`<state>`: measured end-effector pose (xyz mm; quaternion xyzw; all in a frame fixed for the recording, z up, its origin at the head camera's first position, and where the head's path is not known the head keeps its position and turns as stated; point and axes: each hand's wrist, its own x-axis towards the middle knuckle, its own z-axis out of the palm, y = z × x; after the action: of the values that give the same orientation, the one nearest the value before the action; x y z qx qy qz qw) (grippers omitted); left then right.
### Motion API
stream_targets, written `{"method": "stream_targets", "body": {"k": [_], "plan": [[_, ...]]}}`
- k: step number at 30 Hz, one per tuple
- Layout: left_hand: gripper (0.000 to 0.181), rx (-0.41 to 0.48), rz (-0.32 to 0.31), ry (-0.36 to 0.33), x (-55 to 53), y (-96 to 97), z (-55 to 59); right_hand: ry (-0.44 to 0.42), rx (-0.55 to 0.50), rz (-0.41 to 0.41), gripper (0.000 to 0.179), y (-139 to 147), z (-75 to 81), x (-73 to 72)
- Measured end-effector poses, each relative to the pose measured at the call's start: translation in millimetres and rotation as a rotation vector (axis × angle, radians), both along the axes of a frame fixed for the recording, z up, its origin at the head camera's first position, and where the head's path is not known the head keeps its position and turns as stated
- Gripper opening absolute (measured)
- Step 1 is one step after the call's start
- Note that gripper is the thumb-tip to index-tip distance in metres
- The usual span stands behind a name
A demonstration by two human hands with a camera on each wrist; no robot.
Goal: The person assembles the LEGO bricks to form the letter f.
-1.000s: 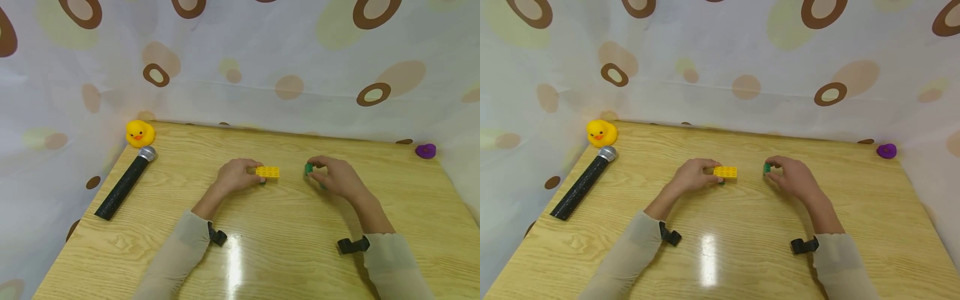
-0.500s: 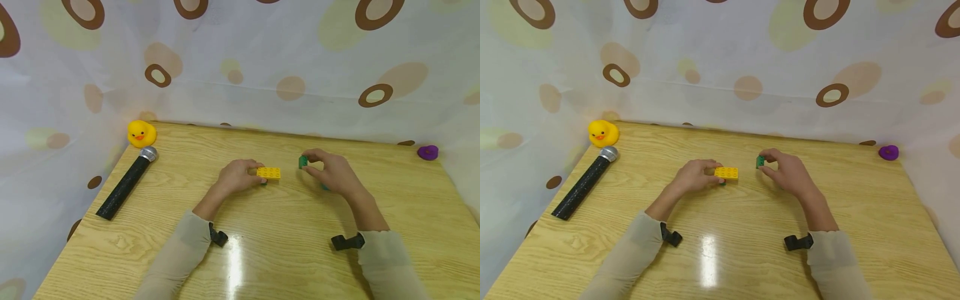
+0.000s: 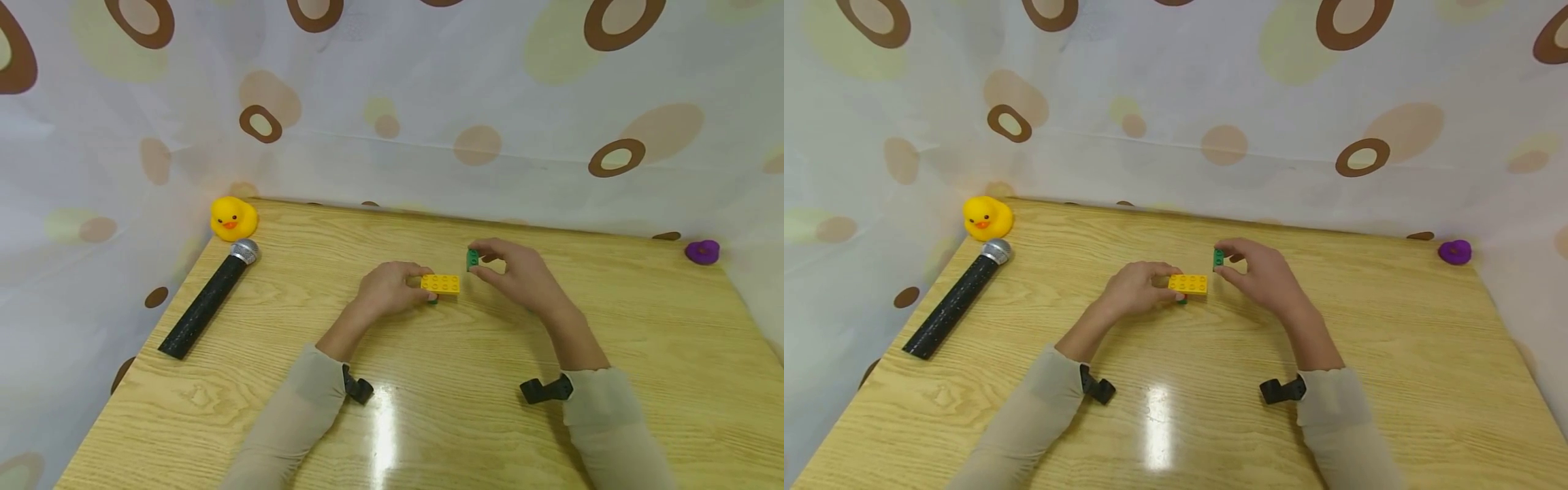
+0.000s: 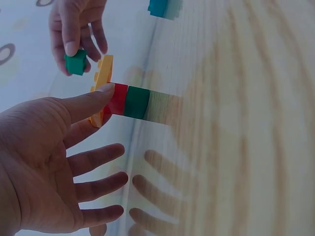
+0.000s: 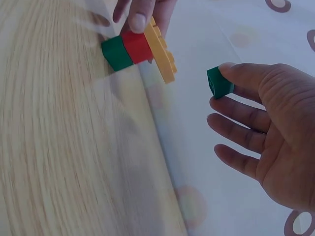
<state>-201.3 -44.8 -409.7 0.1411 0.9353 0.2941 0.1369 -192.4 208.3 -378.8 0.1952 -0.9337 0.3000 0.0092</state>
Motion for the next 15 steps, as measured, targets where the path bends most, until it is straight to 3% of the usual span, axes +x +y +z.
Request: {"method": "stream_targets", "body": {"k": [15], "plan": [[0.047, 0.000, -0.020, 0.009, 0.7, -0.4, -0.5, -0.063, 0.014, 0.055, 0.040, -30, -9.7, -1.8]]}}
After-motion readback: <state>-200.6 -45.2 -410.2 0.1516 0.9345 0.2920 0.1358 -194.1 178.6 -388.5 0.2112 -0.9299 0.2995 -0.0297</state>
